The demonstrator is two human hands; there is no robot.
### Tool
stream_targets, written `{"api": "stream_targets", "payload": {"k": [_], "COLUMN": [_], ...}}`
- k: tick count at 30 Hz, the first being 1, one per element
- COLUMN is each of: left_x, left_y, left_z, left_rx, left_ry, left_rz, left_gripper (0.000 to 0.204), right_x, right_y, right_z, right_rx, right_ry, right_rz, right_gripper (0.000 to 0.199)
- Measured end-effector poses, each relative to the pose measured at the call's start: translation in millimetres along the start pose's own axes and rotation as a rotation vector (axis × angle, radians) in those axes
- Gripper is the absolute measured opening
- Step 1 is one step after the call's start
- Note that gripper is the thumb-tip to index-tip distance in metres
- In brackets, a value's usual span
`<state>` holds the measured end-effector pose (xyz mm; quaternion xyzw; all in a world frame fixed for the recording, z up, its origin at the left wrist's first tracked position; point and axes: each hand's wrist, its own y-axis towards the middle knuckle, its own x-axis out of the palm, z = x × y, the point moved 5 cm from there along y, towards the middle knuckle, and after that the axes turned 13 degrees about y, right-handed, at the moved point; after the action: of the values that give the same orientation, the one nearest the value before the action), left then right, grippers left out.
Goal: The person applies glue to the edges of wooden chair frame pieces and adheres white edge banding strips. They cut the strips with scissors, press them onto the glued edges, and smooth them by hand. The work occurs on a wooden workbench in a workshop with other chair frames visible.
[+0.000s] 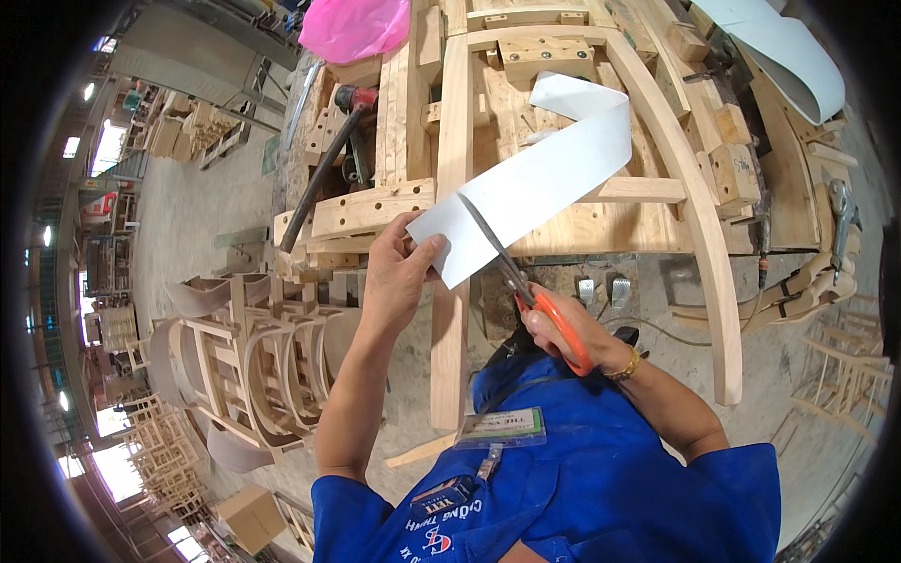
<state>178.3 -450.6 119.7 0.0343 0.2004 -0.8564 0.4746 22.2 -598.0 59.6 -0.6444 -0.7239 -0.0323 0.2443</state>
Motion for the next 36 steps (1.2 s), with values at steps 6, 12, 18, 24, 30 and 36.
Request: {"api": "stream_targets", "payload": {"k": [6,12,18,24,30,36], "left_x": [2,10,6,-7,-19,-24], "left_y": [-4,-10,-11,-17,-37,-53], "left_z": [1,0,-8,-3,8,14], "left_rx": [-0.02,-0.079,-0.076,-0.008,0.079,0.168], "left_ry": [-0.017,-0.02,-0.009,-0.222,-0.058,0.053], "left_rz": [0.003,-0.131,-0.136,-0.057,-0.355,-0.31], "left_gripper": [0.03,0.031,0.029,0.028,0.021,0.019], "right_x": [4,0,0,-10,5,19], "right_y": [-5,4,6,-4,-14,-22], "right_z": [-13,-21,-22,-30,-60,-62], "right_rx": [-0.146,-0.206,-0.16,-0.161,-0.313,-0.383], "right_ry": [-0.283,-0.297,-0.401,-0.483,-0.86,-0.848], "right_rz": [0.065,0.064,0.067,-0.018,-0.115,-0.135], "right_gripper": [0.05,0.055,0.057,0.084,0.096,0.097]}}
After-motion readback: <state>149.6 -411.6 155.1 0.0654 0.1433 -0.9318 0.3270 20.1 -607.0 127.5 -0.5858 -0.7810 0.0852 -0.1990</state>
